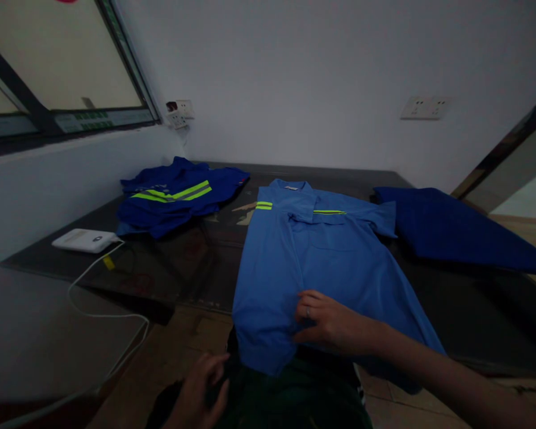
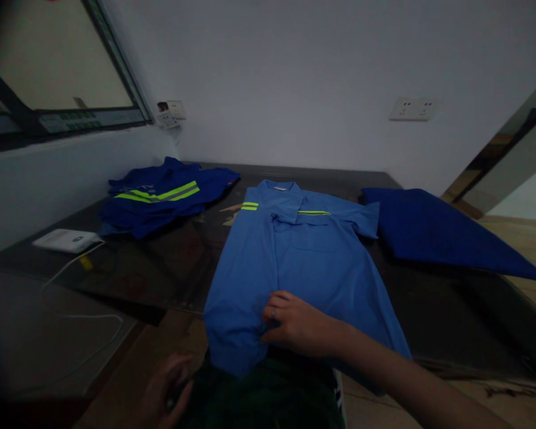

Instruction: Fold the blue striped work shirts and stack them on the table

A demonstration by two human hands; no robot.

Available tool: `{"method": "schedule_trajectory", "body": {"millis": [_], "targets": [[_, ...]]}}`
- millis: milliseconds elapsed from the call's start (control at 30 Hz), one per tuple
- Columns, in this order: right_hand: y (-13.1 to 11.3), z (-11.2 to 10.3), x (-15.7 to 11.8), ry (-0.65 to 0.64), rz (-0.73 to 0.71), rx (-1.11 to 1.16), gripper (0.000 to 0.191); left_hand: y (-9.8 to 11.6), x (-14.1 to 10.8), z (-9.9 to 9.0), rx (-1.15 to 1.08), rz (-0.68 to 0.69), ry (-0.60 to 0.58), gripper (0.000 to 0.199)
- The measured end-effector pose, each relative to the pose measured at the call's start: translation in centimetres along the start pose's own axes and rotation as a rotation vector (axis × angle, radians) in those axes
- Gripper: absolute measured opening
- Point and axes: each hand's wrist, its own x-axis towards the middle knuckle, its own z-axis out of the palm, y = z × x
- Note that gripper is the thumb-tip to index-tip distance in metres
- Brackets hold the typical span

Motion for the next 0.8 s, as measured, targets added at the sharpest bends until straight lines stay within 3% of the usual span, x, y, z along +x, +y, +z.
{"method": "schedule_trajectory", "body": {"millis": [67,133,233,300,367,433,533,667,800], "targets": [[-0.4,0.3,0.1,-0.022,0.0,-0.066,0.019,2.2,2.7,-0.4,0.061,0.178,-0.048,0.023],[-0.6,0.8,0.2,-0.032,-0.003,-0.118,0.016,5.3,6.7,0.7,0.118,0.27,-0.113,0.019],[-0.7,1.4,0.4,-0.036,-0.011,-0.161,0.013,9.1,14.8,4.6,0.175,0.316,-0.274,0.026],[-0.7,1.6,0.4,-0.036,-0.022,-0.182,0.015,9.7,20.6,7.9,0.251,0.405,-0.342,0.031],[-0.7,1.7,0.5,-0.039,-0.027,-0.196,0.018,8.6,26.0,10.9,0.41,0.427,-0.338,0.045],[-0.8,1.7,0.5,-0.05,-0.024,-0.21,0.019,6.5,30.0,13.3,0.588,0.324,-0.335,0.062],[-1.0,1.7,0.5,-0.056,-0.01,-0.227,0.018,3.7,33.2,15.5,0.748,0.205,-0.412,0.071],[-1.2,0.3,0.5,-0.095,0.024,-0.129,0.012,2.1,34.7,16.4,0.747,0.213,-0.429,0.063],[1.1,-3.3,1.2,-0.095,0.083,0.105,0.021,1.3,37.8,15.7,0.569,0.306,-0.413,0.038]]}}
